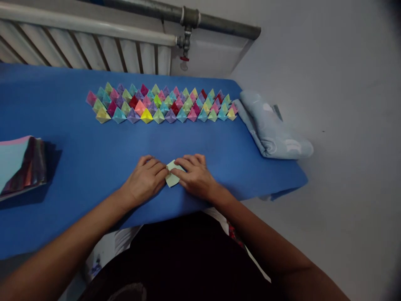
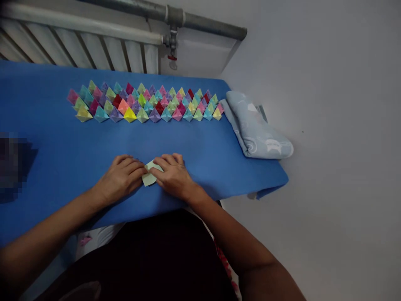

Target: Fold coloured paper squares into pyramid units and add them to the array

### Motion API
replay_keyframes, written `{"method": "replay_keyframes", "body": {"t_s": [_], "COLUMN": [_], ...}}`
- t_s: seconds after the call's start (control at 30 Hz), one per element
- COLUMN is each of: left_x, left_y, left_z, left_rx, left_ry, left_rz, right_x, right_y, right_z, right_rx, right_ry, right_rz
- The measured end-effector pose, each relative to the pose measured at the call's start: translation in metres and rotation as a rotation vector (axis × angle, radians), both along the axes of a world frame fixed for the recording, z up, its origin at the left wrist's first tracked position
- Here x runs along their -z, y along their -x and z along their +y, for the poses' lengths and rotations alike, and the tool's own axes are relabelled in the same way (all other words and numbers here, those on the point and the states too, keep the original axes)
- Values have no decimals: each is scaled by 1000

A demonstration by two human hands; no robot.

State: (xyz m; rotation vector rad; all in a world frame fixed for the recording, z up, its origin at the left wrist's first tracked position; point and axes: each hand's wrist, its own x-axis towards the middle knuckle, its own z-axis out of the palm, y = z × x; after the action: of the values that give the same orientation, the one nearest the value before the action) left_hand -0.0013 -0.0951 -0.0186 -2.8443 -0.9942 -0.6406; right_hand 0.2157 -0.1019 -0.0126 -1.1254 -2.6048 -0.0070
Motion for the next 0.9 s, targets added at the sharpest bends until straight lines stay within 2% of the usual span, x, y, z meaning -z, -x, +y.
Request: {"method": "replay_keyframes", "body": {"t_s": [0.23,0.33,0.53,0.7,0.9], "left_x": [-6,-5,-4,-3,-2], "left_y": [4,6,9,9,5], "left_z": [-1,0,2,6,14], "left_rx": [-6,11,18,-92,-222], "left_ry": [131,136,196,347,440], "left_rz": [-34,-64,-116,-184,-171], "right_x": [-4,-2,0,1,1], "right_y": [-8,-10,-5,1,8], "right_z": [-21,-25,-28,-26,-19], "right_rx": [148,189,268,374,512], "right_ry": [84,110,177,289,373], "right_rz": [11,37,182,309,368]}}
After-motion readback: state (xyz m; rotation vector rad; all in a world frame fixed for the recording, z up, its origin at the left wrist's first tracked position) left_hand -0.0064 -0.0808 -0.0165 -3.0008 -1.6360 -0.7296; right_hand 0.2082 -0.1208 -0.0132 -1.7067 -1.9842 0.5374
